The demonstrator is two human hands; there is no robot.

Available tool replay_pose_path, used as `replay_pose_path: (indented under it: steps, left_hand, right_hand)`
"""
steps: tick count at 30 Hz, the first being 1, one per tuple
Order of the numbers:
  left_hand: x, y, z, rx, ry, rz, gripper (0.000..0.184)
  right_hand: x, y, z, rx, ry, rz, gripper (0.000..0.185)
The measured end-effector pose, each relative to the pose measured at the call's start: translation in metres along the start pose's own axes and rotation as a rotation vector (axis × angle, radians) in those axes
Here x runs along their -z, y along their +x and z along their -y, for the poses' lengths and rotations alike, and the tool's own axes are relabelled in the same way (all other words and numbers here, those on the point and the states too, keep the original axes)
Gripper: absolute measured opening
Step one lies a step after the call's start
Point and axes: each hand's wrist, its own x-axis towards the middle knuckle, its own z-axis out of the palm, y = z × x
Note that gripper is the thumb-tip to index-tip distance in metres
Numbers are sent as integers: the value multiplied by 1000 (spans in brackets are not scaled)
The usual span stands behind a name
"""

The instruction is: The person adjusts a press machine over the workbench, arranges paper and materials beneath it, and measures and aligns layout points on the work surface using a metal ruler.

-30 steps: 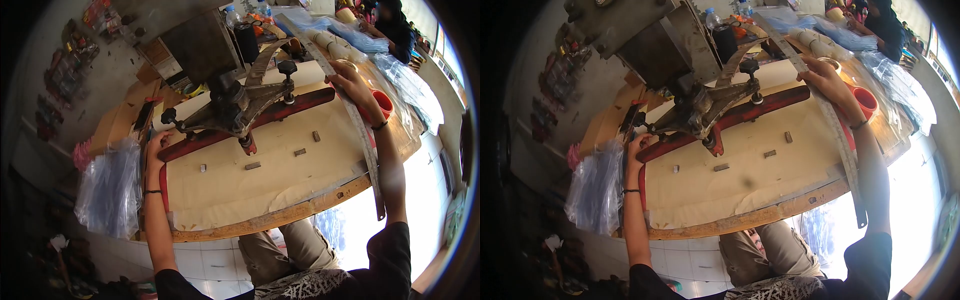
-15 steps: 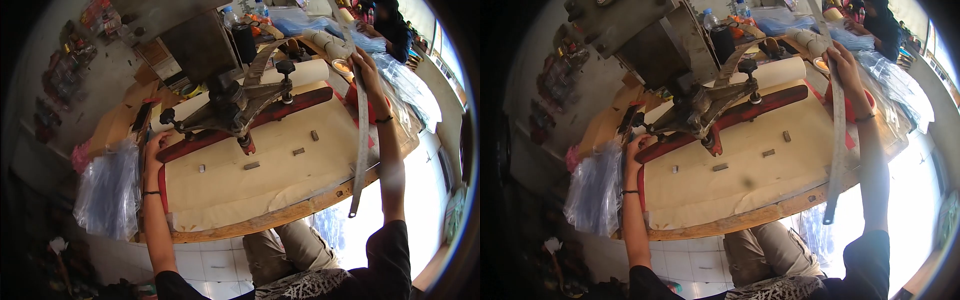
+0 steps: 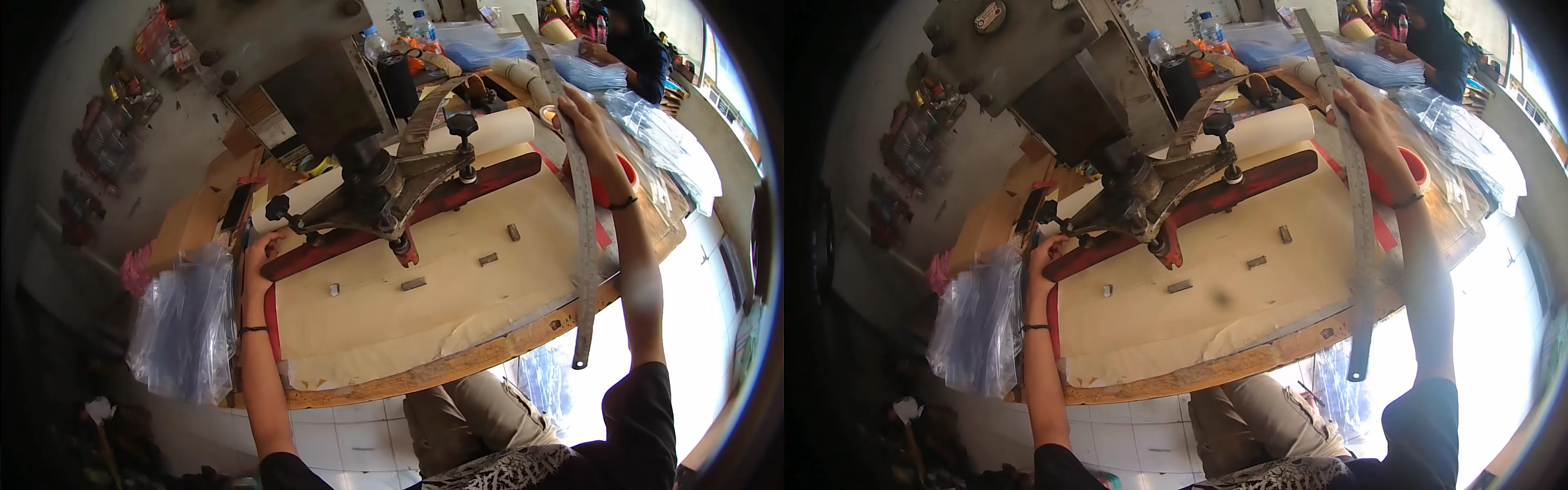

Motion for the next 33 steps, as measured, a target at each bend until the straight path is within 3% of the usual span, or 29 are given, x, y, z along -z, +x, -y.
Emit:
replay_pose_path:
  steps: [5, 9, 13, 19, 24, 28, 33]
  left_hand:
    - [-3, 2, 1, -17, -26, 1, 24]
    - [-2, 2, 4, -52, 27, 6, 24]
    - [1, 0, -4, -36, 27, 16, 25]
    - [2, 0, -8, -39, 36, 38, 27]
    - [0, 1, -2, -58, 18, 27, 26]
    - [0, 0, -6, -62, 14, 8, 25]
    - [1, -1, -12, -44, 32, 11, 24]
  right_hand:
    - [-20, -28, 30, -63, -245, 203, 61]
    - [-29, -36, 26, -26, -233, 476, 70]
    - [-27, -31, 17, 1, -239, 506, 69]
    - [-20, -24, 19, 84, -189, 336, 63]
    - [-10, -14, 13, 105, -93, 135, 44]
    - [3, -3, 7, 163, -38, -33, 44]
    - [12, -5, 16, 98, 250, 85, 53]
